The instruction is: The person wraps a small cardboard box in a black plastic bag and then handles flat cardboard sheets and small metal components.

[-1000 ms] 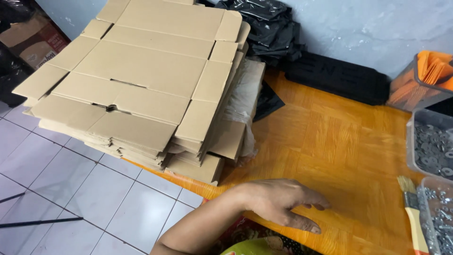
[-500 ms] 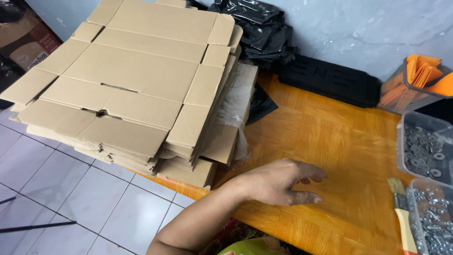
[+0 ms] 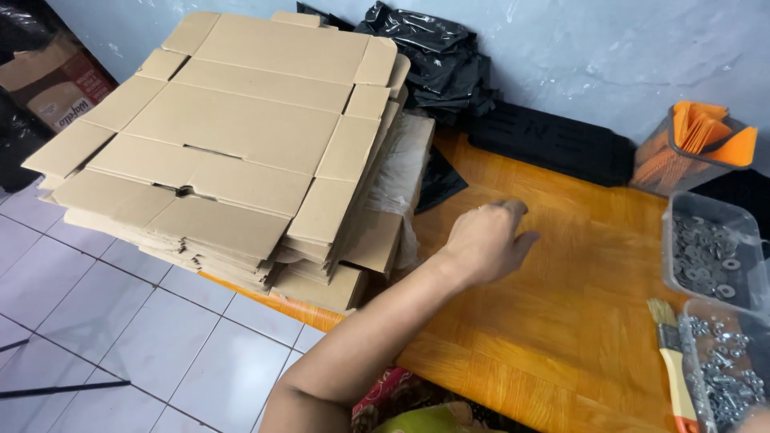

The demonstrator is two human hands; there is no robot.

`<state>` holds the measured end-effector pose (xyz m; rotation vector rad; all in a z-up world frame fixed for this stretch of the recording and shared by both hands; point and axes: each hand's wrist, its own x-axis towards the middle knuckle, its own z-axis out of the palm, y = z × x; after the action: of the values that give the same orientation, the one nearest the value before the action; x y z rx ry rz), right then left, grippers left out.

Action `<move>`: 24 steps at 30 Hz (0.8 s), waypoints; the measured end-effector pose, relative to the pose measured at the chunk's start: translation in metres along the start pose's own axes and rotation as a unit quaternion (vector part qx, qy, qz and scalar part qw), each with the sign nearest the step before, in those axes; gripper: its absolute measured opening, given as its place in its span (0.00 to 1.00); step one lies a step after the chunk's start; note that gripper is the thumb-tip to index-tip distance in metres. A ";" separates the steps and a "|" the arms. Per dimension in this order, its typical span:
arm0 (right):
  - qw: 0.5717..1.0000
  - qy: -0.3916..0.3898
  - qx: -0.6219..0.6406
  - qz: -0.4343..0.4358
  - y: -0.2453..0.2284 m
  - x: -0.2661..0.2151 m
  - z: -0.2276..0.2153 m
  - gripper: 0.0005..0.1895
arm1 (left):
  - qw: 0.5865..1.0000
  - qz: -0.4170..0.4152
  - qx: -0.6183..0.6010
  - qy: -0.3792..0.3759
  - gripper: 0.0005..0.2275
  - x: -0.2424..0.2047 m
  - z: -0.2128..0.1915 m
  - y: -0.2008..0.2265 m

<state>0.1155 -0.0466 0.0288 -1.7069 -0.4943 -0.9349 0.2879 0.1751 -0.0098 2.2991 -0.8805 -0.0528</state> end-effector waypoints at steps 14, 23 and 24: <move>0.977 0.046 -0.204 0.030 0.140 0.064 0.110 0.12 | 0.935 -0.194 0.141 0.263 0.12 0.079 0.048 -0.015; 0.895 -0.135 -0.398 0.152 0.186 0.026 0.114 0.19 | 0.877 -0.192 0.251 0.362 0.06 0.104 0.098 -0.079; 0.894 -0.134 -0.399 0.152 0.196 0.023 0.110 0.19 | 0.877 -0.191 0.250 0.363 0.06 0.106 0.097 -0.081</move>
<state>0.3080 -0.0130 -0.0850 -2.5903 0.0225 -0.7079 0.3911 0.1000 -0.1136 2.6061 -0.0325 0.9053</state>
